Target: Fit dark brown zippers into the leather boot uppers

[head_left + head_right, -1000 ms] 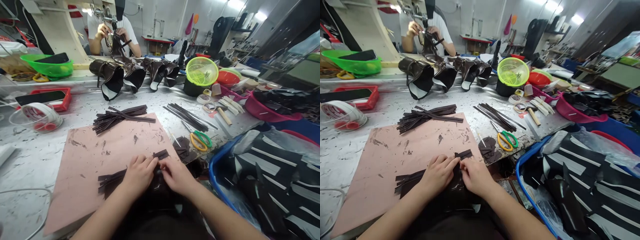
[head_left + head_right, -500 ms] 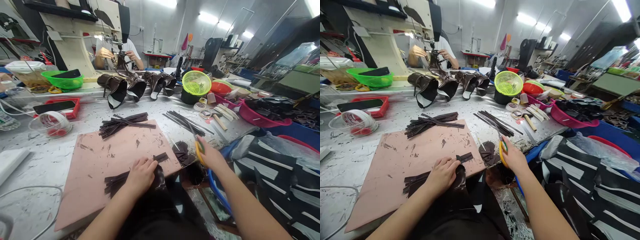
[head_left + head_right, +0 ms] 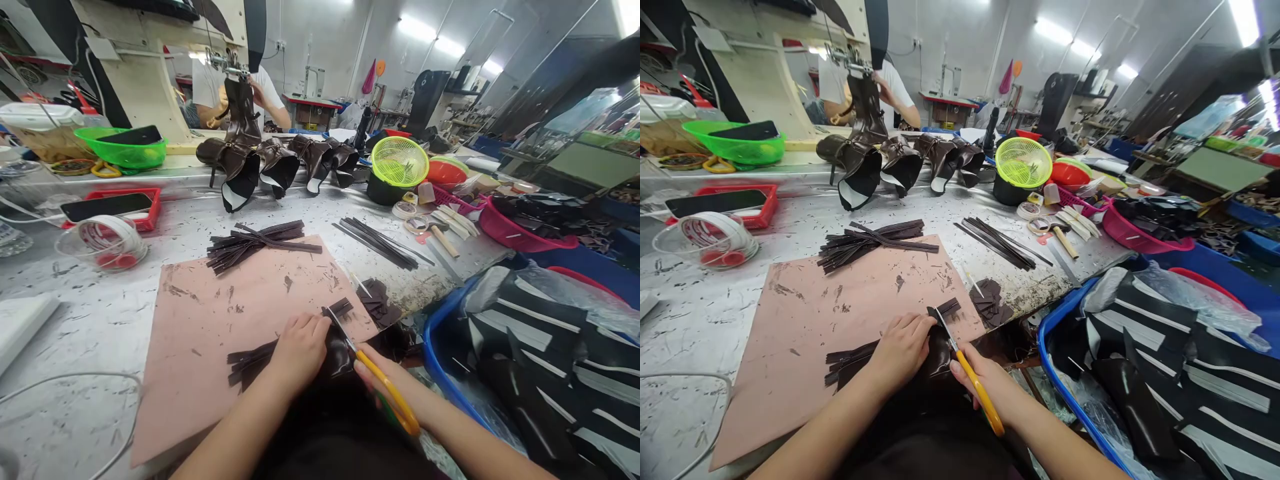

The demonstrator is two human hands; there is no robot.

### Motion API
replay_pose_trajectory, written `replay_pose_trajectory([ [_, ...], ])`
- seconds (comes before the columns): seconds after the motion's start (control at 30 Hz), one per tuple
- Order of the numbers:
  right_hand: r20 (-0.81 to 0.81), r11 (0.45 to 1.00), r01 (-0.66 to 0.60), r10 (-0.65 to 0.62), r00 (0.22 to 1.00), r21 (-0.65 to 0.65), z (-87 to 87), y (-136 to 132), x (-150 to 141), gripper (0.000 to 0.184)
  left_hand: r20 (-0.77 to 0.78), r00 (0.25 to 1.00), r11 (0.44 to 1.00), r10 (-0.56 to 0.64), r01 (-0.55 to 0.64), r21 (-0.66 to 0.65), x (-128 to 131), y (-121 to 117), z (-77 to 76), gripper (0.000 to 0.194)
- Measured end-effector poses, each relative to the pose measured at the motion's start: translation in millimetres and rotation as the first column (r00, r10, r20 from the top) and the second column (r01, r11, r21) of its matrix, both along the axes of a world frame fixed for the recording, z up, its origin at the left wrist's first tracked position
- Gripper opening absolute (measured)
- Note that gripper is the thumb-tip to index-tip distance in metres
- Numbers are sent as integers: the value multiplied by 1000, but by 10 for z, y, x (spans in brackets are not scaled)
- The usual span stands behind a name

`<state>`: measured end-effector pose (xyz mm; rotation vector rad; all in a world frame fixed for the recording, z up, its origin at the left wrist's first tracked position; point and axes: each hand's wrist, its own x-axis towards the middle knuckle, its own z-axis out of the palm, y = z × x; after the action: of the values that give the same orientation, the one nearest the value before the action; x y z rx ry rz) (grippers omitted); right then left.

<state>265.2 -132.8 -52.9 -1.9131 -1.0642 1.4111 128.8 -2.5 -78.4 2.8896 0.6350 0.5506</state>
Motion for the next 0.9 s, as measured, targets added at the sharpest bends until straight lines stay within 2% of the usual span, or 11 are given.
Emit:
replay_pose_trajectory([
  [0.17, 49, 998, 60, -62, 997, 35, -77, 57, -37, 46, -4, 1000, 1000, -8, 7, -5, -3, 1, -7, 25],
  [0.3, 4, 990, 137, -137, 991, 44, -140, 59, -75, 53, -15, 1000, 1000, -4, 4, -9, 0, -3, 1, 25],
  [0.4, -16, 982, 178, -177, 984, 56, -148, 72, -112, 50, 6, 1000, 1000, 20, -20, 14, -5, -12, 1, 24],
  [0.53, -45, 974, 217, -214, 976, 63, -41, 37, -41, 55, 14, 999, 999, 41, -42, 27, -12, -16, 3, 23],
  [0.63, -104, 968, 239, -230, 968, 81, 122, -28, 211, 60, 17, 999, 999, 39, -39, 28, -4, -3, 8, 24],
  [0.7, -86, 964, 258, -252, 964, 67, 204, -67, 453, 62, 24, 999, 999, 36, -37, 32, 3, 11, 12, 26],
  [0.73, -28, 963, 264, -263, 964, 50, 220, -81, 575, 63, 25, 999, 999, 34, -35, 36, 5, 18, 12, 27],
  [0.8, 211, 971, 236, -237, 948, 29, 191, -100, 781, 61, 21, 999, 998, 29, -30, 49, 7, 33, 12, 27],
  [0.83, 377, 979, 203, -199, 905, 28, 148, -107, 852, 57, 19, 1000, 998, 25, -26, 57, 7, 39, 12, 27],
  [0.9, 676, 992, 126, -108, 729, 23, 26, -126, 915, 50, 13, 1000, 997, 20, -21, 72, 3, 52, 12, 27],
])
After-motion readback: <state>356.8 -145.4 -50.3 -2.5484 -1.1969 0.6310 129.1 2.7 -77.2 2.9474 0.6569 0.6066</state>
